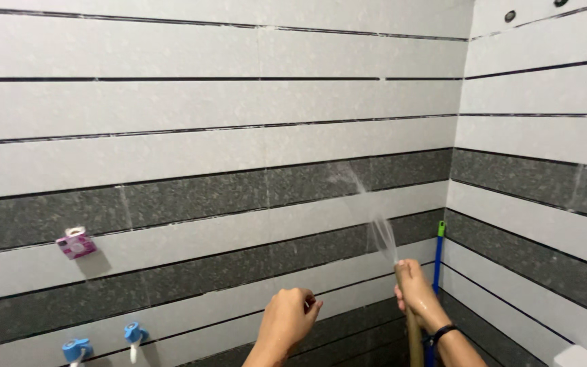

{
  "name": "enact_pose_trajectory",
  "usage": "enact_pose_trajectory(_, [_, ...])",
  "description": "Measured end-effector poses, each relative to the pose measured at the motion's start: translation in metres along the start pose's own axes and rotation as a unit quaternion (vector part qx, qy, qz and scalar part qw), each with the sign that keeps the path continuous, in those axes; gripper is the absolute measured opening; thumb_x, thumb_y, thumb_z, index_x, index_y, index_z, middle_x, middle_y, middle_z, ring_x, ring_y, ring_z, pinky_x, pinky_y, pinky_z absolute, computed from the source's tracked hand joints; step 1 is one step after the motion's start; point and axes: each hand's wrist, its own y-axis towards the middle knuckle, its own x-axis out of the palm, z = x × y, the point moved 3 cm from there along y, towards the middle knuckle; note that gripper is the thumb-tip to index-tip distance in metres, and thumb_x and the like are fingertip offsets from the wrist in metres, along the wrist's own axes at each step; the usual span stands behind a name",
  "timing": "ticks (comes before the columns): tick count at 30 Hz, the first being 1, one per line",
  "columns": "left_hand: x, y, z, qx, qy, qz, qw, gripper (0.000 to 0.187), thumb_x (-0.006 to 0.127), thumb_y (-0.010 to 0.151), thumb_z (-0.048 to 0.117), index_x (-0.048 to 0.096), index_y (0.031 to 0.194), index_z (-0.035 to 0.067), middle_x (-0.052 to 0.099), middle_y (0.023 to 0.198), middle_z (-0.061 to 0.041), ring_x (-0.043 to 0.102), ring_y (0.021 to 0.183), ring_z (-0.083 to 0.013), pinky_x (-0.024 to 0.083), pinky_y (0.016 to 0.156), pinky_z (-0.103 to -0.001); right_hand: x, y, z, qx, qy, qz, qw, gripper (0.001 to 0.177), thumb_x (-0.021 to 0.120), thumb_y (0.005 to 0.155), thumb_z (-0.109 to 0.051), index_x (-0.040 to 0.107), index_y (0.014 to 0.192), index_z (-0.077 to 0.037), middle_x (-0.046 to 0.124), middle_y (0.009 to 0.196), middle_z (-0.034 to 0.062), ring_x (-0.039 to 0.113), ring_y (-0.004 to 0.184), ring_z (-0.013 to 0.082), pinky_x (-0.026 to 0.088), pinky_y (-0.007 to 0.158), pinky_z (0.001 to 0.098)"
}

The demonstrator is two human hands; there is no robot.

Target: The person uses a hose to spray water on the bathroom floor, walls, toilet, and sink. They move the hose around to cover different areas and rinse the surfaces.

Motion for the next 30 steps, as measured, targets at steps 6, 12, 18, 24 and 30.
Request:
enact_pose_trajectory(6, [0.001,0.000,0.016,-0.014,-0.013,-0.038,0.999,0.025,0.074,0.086,0.033,0.079,0.088,0.009,0.074,0.074,-0.015,0.073,0.075,-0.0349,0.059,0.072,-0.043,-0.063,-0.004,-0.009,0.003,0.018,0.064,0.998,0.036,0.039,0.105,-0.042,0.051,0.121,-0.013,0.048,0.060,0.0066,0.041,0.040,0.0176,0.036,0.038,0.0334])
enact_pose_trajectory(12, [0.012,0.003,0.029,0.023,-0.026,-0.021,0.999,0.025,0.075,0.085,0.032,0.079,0.087,0.008,0.073,0.073,-0.017,0.073,0.074,-0.0360,0.058,0.070,-0.043,-0.114,-0.007,-0.005,0.002,0.021,0.110,0.994,0.035,0.036,0.106,-0.040,0.050,0.114,-0.009,0.048,0.060,0.0076,0.041,0.040,0.0189,0.036,0.038,0.0346])
enact_pose_trajectory(18, [0.032,0.006,0.046,0.045,-0.039,-0.036,0.998,0.024,0.075,0.085,0.032,0.079,0.087,0.008,0.073,0.074,-0.018,0.073,0.075,-0.0368,0.058,0.070,-0.044,-0.161,-0.001,0.006,-0.004,0.037,0.135,0.990,0.033,0.036,0.108,-0.037,0.047,0.102,-0.006,0.047,0.059,0.0073,0.043,0.042,0.0176,0.036,0.038,0.0344])
enact_pose_trajectory(24, [0.048,0.010,0.065,0.045,-0.056,-0.056,0.996,0.026,0.075,0.085,0.033,0.079,0.087,0.008,0.074,0.076,-0.016,0.073,0.076,-0.0359,0.058,0.071,-0.043,-0.217,-0.008,-0.003,0.015,0.035,0.181,0.983,0.032,0.036,0.109,-0.036,0.046,0.100,-0.008,0.048,0.059,0.0064,0.043,0.043,0.0177,0.036,0.039,0.0353])
enact_pose_trajectory(30, [0.065,0.022,0.094,0.069,-0.082,-0.077,0.991,0.027,0.075,0.086,0.033,0.078,0.089,0.007,0.074,0.076,-0.017,0.074,0.076,-0.0349,0.059,0.070,-0.043,-0.296,-0.021,-0.010,0.036,0.049,0.220,0.974,0.029,0.034,0.111,-0.036,0.048,0.106,-0.011,0.046,0.060,0.0048,0.041,0.044,0.0167,0.036,0.041,0.0346])
